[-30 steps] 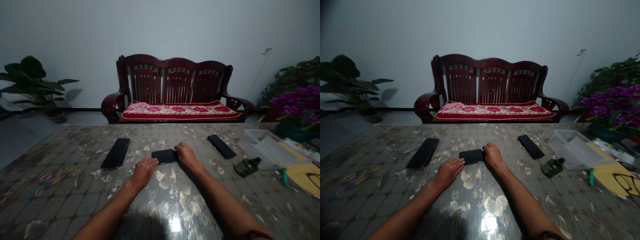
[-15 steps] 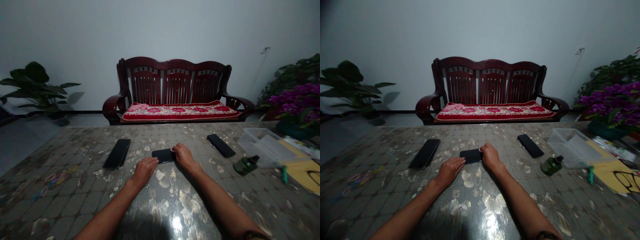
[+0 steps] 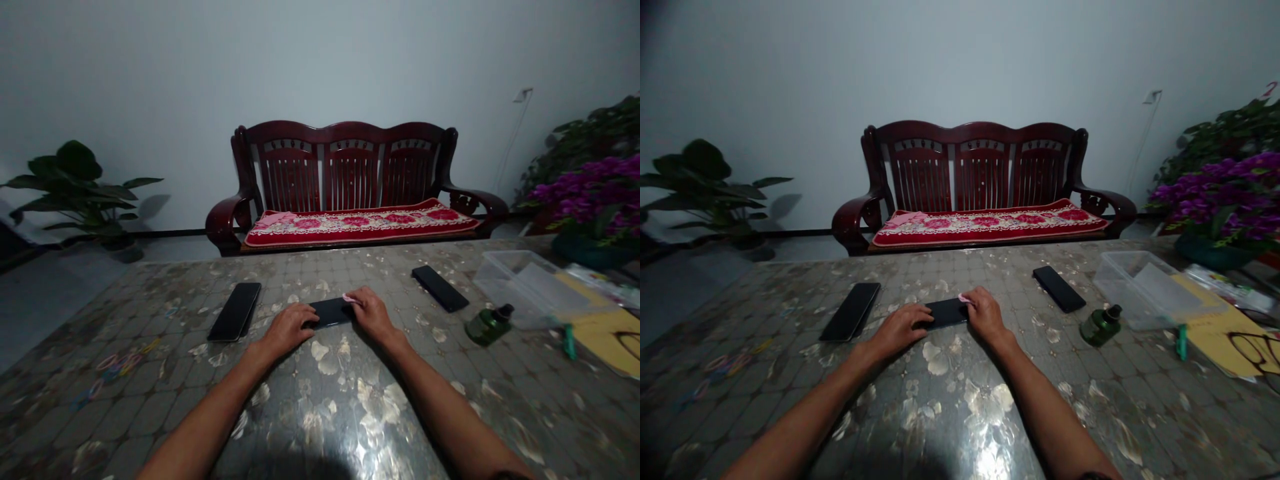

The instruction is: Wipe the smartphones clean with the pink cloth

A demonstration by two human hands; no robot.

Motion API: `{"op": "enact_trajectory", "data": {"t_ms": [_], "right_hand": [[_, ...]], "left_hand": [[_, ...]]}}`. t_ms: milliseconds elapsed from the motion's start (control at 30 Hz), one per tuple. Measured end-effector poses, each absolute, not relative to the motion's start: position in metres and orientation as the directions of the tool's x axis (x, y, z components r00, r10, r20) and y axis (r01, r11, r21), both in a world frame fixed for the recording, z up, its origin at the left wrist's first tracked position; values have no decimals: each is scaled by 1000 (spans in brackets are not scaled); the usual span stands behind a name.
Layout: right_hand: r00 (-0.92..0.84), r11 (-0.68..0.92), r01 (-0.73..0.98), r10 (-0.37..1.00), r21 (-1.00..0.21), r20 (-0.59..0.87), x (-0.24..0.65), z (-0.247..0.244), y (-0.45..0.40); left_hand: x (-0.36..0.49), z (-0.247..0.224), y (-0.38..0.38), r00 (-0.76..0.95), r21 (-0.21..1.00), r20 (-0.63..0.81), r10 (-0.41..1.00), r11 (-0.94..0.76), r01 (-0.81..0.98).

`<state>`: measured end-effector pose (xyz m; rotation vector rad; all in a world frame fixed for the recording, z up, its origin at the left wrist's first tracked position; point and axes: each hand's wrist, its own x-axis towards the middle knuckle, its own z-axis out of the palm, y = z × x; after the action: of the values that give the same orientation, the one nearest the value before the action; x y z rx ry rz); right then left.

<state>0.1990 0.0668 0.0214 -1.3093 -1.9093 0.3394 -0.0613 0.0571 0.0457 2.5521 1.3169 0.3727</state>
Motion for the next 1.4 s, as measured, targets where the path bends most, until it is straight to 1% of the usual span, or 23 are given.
{"op": "enact_trajectory", "data": {"t_ms": [67, 267, 400, 533, 667, 833, 933, 1000, 1067, 1167, 1400], "right_hand": [[-161, 452, 656, 866, -604, 473, 199, 20, 65], [-132, 476, 622, 846, -621, 516, 201, 15, 63], [-104, 472, 608, 844, -638, 526, 205, 14, 65], [-82, 469, 602, 841, -647, 534, 207, 14, 66], [-74, 473, 601, 836, -645, 543, 208, 11, 68], [-58, 480, 572, 832, -665, 551, 208, 5, 71], [-30, 448, 559, 852, -697, 523, 209, 4, 72], [-16, 434, 551, 860, -713, 511, 210, 5, 72], [-10, 425, 551, 864, -718, 504, 210, 6, 72], [-8, 409, 560, 872, -721, 489, 210, 7, 73], [-34, 395, 583, 885, -710, 464, 212, 5, 74]], "left_hand": [[-64, 50, 64, 586, 318, 83, 806, -578, 751], [-71, 48, 76, 659, 307, 107, 744, -656, 690], [-71, 47, 72, 651, 320, 122, 750, -650, 689], [-66, 44, 60, 607, 315, 131, 784, -614, 724], [-53, 32, 40, 501, 277, 200, 842, -539, 795], [-25, 16, 14, 334, 162, 327, 884, -401, 902], [-11, 14, 6, 328, 91, 364, 872, -384, 919], [-5, 15, 4, 334, 75, 362, 870, -385, 920], [0, 16, 4, 329, 90, 341, 881, -379, 921], [5, 16, 4, 343, 145, 309, 887, -401, 905], [-12, 17, 16, 490, 276, 290, 822, -562, 780]]}}
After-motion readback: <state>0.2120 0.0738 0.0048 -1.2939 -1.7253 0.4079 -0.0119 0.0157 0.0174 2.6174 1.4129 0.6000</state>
